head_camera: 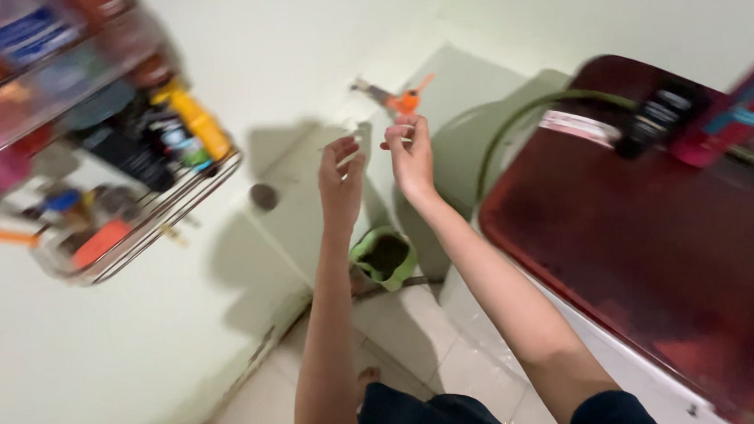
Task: The person moves various toiletries from a wall-mounted rack onto the top of a washing machine. They handle bottles, tubes, and small containers one by one, placing them on the surface.
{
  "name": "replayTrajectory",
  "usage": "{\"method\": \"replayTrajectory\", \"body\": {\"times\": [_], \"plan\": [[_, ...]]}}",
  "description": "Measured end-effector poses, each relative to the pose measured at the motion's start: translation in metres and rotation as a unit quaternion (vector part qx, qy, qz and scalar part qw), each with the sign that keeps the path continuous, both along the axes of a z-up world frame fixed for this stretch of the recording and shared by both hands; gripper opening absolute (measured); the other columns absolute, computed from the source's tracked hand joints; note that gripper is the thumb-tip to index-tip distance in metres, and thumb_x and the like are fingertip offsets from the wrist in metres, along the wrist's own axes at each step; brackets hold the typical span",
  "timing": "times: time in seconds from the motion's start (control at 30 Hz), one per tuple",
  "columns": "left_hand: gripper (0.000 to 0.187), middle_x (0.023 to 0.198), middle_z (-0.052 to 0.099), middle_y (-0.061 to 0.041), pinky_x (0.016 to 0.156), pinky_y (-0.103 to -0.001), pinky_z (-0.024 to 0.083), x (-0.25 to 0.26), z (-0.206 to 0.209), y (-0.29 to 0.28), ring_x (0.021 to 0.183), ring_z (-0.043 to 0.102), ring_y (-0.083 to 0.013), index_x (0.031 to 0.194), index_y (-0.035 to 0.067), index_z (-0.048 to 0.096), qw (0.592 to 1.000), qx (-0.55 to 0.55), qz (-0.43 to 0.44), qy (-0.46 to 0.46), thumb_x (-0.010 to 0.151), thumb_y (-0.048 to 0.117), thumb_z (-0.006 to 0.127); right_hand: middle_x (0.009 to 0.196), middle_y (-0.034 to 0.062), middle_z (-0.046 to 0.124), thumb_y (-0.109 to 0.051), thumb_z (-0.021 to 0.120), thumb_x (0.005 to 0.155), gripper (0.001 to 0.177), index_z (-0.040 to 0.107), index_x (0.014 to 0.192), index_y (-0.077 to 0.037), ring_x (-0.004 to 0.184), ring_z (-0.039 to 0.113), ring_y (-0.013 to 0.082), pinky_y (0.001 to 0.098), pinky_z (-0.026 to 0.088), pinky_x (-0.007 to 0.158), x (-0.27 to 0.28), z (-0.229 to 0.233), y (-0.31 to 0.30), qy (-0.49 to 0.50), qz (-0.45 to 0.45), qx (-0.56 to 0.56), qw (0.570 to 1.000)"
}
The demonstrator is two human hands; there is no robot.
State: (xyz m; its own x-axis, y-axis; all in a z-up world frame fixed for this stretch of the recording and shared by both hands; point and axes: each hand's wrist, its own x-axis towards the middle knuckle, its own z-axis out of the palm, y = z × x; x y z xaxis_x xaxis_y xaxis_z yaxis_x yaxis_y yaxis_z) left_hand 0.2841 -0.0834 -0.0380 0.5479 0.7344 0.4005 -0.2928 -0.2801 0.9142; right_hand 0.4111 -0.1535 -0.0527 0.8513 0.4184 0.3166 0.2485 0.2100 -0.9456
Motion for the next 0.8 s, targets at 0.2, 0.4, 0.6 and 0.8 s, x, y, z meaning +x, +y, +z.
{"method": "replayTrajectory", "body": {"times": [0.2, 0.4, 0.6, 0.8], "plan": [[0.023, 0.116, 0.071, -0.009, 0.081, -0.031, 0.056, -0.087, 0.011, 0.052, 0.097, 0.069, -0.0172, 0.122, 0.003, 0.063, 0.990, -0.017, 0.143, 0.002, 0.101, 0.013, 0.063, 0.111, 0.0114, 0.068, -0.007, 0.064, 0.096, 0.031, 0.050, 0.123, -0.004, 0.091, 0.073, 0.0182, 0.0326, 0.059, 0.076, -0.071, 0.028, 0.067, -0.065, 0.125, -0.052, 0.989], [0.021, 0.118, 0.067, -0.006, 0.084, -0.030, 0.057, -0.148, 0.011, 0.095, 0.101, 0.068, -0.0160, 0.125, 0.004, 0.061, 0.975, 0.032, 0.210, -0.064, 0.104, 0.008, 0.062, 0.115, 0.0054, 0.068, -0.010, 0.073, 0.096, 0.034, 0.060, 0.128, -0.011, 0.094, 0.072, 0.0168, 0.0314, 0.061, 0.080, -0.124, 0.075, 0.117, -0.320, 0.154, -0.049, 0.933], [0.028, 0.124, 0.068, -0.006, 0.087, -0.031, 0.056, -0.167, 0.013, 0.123, 0.103, 0.070, -0.0188, 0.130, 0.007, 0.059, 0.968, 0.060, 0.242, -0.040, 0.102, 0.005, 0.062, 0.108, 0.0008, 0.062, -0.024, 0.083, 0.089, 0.044, 0.065, 0.129, -0.020, 0.090, 0.065, 0.0189, 0.0417, 0.039, 0.077, -0.156, 0.114, 0.161, -0.497, 0.058, -0.091, 0.861], [0.033, 0.132, 0.061, -0.008, 0.087, -0.031, 0.059, -0.170, 0.016, 0.133, 0.124, 0.064, -0.0207, 0.130, 0.006, 0.057, 0.971, 0.056, 0.231, -0.027, 0.098, 0.002, 0.064, 0.104, 0.0026, 0.058, -0.027, 0.084, 0.087, 0.038, 0.066, 0.119, -0.019, 0.093, 0.063, 0.0224, 0.0437, 0.033, 0.078, -0.168, 0.107, 0.184, -0.509, 0.010, -0.112, 0.853]]}}
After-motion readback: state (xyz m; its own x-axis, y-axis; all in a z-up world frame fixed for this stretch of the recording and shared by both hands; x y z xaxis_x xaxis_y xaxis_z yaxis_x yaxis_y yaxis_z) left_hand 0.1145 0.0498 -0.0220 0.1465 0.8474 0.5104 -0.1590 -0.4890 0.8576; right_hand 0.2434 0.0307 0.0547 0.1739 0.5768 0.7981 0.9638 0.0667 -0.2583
